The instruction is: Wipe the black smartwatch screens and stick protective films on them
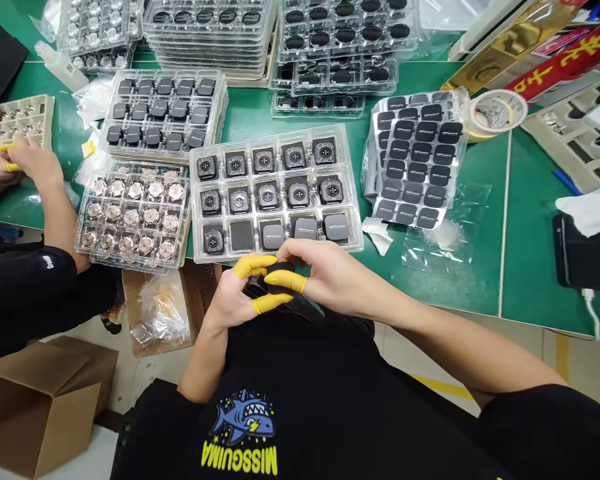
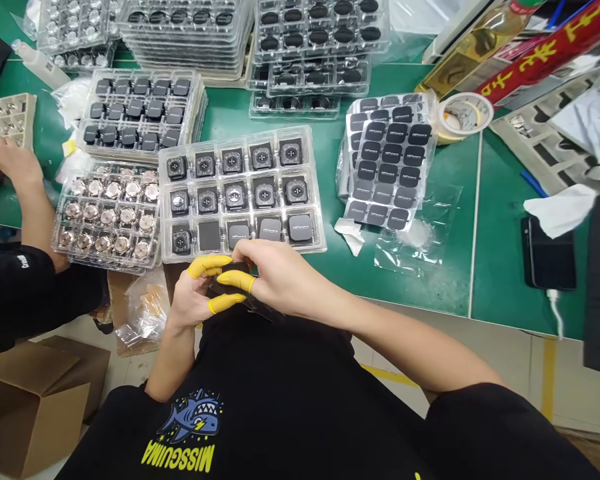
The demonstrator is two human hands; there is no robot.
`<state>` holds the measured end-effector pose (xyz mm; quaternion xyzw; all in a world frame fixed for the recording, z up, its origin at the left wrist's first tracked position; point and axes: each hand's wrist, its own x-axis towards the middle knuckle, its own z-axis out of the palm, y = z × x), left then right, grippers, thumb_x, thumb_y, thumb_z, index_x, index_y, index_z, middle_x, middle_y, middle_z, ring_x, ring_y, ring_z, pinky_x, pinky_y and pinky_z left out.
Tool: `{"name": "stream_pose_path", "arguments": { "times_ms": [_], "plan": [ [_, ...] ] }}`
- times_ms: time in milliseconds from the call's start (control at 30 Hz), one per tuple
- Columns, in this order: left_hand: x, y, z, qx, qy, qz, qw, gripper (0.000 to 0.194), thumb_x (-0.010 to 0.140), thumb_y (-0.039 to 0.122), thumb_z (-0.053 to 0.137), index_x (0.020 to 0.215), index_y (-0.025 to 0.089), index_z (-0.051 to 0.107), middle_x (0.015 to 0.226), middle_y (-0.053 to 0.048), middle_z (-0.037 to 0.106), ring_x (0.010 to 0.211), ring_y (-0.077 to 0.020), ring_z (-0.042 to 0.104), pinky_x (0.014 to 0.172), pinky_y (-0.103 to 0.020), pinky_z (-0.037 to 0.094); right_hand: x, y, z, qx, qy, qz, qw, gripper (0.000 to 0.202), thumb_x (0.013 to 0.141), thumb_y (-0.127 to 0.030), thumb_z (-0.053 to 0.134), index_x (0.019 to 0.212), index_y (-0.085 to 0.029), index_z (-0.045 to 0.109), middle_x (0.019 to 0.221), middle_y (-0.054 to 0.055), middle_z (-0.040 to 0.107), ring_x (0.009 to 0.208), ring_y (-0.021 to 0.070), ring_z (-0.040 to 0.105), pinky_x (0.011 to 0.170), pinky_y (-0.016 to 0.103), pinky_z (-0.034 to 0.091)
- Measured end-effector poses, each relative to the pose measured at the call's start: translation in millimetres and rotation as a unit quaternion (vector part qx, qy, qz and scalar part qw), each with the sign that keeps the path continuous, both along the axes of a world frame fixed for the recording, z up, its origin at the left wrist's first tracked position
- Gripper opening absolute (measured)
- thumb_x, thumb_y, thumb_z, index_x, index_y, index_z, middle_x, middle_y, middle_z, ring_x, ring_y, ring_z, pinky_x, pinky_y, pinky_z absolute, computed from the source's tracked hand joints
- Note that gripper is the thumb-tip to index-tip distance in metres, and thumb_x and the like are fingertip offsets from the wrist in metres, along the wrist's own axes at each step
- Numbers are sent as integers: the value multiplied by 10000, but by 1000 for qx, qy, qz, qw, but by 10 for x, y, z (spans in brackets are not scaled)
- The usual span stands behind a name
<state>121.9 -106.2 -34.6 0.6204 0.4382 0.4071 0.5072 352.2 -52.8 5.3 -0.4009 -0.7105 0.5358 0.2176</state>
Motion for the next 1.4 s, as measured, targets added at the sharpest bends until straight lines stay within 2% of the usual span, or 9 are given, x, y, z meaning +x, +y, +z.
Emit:
{"name": "stream_pose_path", "arguments": {
  "times_ms": [167,300,400,600,733,833,933,1067,1400],
  "plan": [
    [-101,-71,-33,-4,-6,58,998,599,844,469,1007,1316,202,752,1082,-71,876,947,-219,872,883,-313,724,-222,89,11,13,-8,7,1000,121,986,-150,582,922,-224,652,857,12,727,782,184,618,730,297,407],
    [-183,-75,0,-40,-34,89,995,652,870,442,995,1405,206,706,1008,-47,869,912,-210,860,884,-331,715,-322,235,-9,14,24,-6,1000,139,1018,-172,538,930,-235,625,865,8,730,778,182,634,741,290,437],
    [-280,-75,40,-46,-41,105,993,616,895,367,985,1418,220,697,1029,-44,884,943,-190,858,954,-326,692,-402,394,-95,86,-9,-67,994,137,1043,-199,535,939,-237,616,893,31,728,797,201,622,743,311,422],
    [-642,-285,85,-109,-23,125,986,540,909,330,971,1385,212,746,1004,-55,895,943,-184,851,957,-310,672,-759,452,-424,267,-208,-72,938,199,1084,-214,565,938,-211,699,973,134,730,958,302,587,796,400,381],
    [-849,-407,95,-118,-13,169,978,504,898,332,976,1335,196,765,984,-65,899,922,-185,860,912,-296,683,-908,371,-520,342,-256,-113,897,278,1146,-285,546,1020,-192,776,1173,206,727,1175,377,554,904,469,397],
    [-901,-424,97,-106,-1,178,978,481,898,352,973,1307,180,785,976,-81,902,919,-196,868,924,-312,694,-972,381,-464,355,-210,-100,906,269,1153,-334,566,1148,-196,797,1325,222,695,1305,402,516,977,502,416],
    [-906,-430,73,-83,-13,174,981,466,890,359,979,1295,199,813,1006,-81,908,930,-194,875,940,-304,695,-1092,417,-337,345,-193,-15,919,241,1102,-374,687,1152,-172,809,1416,253,673,1405,440,476,1035,537,424],
    [-927,-481,15,-69,-8,209,975,438,853,349,1006,1239,226,841,1046,-70,914,955,-193,880,937,-284,700,-1260,445,-148,309,-228,48,922,173,1076,-225,693,1148,-110,800,1404,285,684,1478,445,458,1078,539,436],
    [-962,-519,-9,-53,78,302,949,451,808,454,1027,1155,227,848,1114,-59,901,966,-206,882,923,-300,740,-1275,380,-2,278,-162,50,946,294,1059,-75,531,1329,-82,645,1160,175,751,1133,339,604,950,464,478]
  ]
}}
